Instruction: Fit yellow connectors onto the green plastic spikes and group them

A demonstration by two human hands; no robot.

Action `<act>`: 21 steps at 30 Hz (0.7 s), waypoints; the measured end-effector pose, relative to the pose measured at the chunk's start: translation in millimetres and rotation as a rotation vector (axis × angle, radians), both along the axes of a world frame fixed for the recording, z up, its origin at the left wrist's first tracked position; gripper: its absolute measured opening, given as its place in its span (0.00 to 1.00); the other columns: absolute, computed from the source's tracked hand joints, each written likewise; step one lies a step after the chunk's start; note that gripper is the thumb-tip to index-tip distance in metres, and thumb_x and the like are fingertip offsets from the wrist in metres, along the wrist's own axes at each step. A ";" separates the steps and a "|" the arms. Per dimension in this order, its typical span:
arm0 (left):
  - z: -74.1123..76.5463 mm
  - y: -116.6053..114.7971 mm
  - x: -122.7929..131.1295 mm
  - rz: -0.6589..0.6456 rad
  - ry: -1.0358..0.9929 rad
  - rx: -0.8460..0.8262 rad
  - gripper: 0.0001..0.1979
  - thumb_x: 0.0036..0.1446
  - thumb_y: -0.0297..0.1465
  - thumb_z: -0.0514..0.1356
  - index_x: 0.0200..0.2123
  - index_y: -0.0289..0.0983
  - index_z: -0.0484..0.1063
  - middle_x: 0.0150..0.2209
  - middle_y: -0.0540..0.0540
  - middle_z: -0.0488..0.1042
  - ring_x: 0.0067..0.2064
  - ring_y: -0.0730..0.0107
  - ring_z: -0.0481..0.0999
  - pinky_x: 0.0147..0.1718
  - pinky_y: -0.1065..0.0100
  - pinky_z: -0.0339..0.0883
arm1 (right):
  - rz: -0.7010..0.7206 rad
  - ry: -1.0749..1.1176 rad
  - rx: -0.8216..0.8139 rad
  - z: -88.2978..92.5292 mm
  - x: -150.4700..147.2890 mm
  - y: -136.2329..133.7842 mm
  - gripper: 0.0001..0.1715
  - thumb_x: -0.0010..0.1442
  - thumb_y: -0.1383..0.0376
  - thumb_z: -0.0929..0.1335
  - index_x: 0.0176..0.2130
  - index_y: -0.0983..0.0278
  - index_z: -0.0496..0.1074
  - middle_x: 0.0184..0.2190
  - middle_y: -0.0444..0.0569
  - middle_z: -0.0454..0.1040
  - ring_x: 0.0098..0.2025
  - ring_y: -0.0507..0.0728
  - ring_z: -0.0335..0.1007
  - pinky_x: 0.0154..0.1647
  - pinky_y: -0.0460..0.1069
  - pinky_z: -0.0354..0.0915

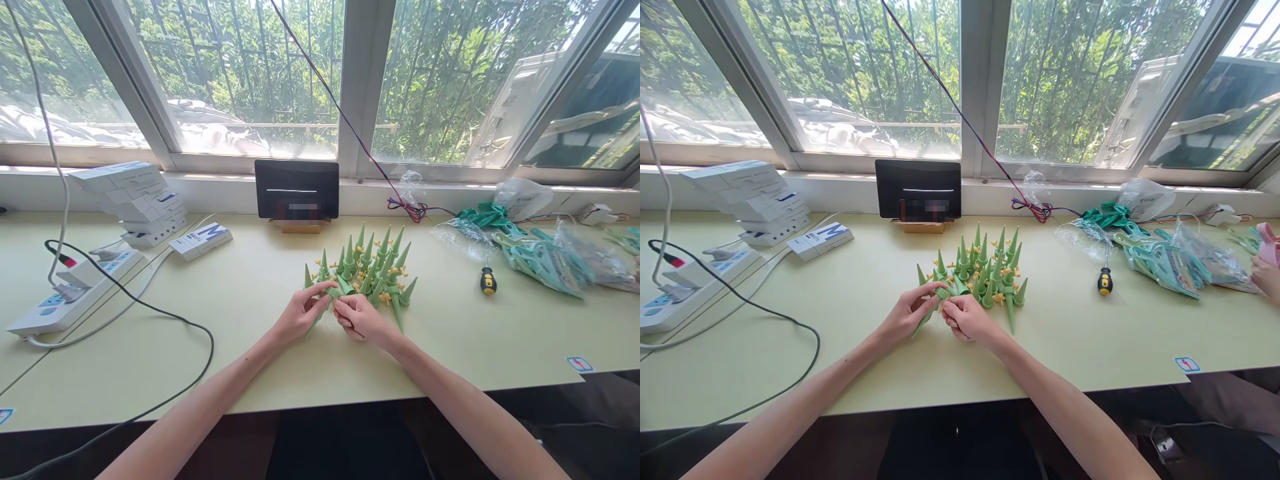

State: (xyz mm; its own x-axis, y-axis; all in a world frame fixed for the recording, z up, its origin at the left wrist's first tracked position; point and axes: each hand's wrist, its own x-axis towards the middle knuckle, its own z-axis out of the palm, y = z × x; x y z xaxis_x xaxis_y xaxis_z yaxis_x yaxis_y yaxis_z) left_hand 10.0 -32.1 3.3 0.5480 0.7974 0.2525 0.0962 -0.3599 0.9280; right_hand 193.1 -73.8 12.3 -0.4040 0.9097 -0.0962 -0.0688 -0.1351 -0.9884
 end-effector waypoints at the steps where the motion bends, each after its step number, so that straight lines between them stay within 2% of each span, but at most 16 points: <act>1: 0.2 -0.2 0.1 0.000 -0.001 -0.001 0.18 0.67 0.38 0.55 0.54 0.35 0.71 0.27 0.53 0.58 0.22 0.82 0.51 0.20 0.73 0.45 | 0.007 0.008 -0.008 -0.2 0.4 0.2 0.23 0.64 0.51 0.66 0.25 0.63 0.61 0.17 0.33 0.51 0.11 0.43 0.42 0.11 0.43 0.38; 9: -0.2 -0.6 0.2 -0.001 -0.009 -0.008 0.19 0.67 0.39 0.55 0.55 0.35 0.71 0.26 0.53 0.59 0.21 0.81 0.52 0.20 0.73 0.46 | 0.050 0.121 -0.113 -7.7 2.5 3.8 0.26 0.59 0.47 0.70 0.26 0.64 0.62 0.17 0.33 0.54 0.11 0.42 0.44 0.10 0.42 0.36; 14: -1.8 0.2 0.2 0.000 -0.016 -0.015 0.19 0.67 0.39 0.55 0.55 0.36 0.71 0.26 0.53 0.60 0.22 0.81 0.53 0.20 0.73 0.47 | 0.078 0.224 -0.222 -6.4 3.8 4.8 0.25 0.57 0.48 0.73 0.27 0.64 0.63 0.16 0.33 0.54 0.12 0.41 0.42 0.11 0.41 0.37; 21: 0.9 -1.0 1.4 0.040 -0.035 -0.039 0.20 0.65 0.41 0.57 0.54 0.36 0.72 0.25 0.53 0.60 0.21 0.81 0.52 0.18 0.74 0.47 | 0.068 0.261 -0.253 -2.0 4.3 3.8 0.24 0.57 0.50 0.73 0.28 0.65 0.66 0.16 0.33 0.53 0.13 0.43 0.49 0.12 0.41 0.41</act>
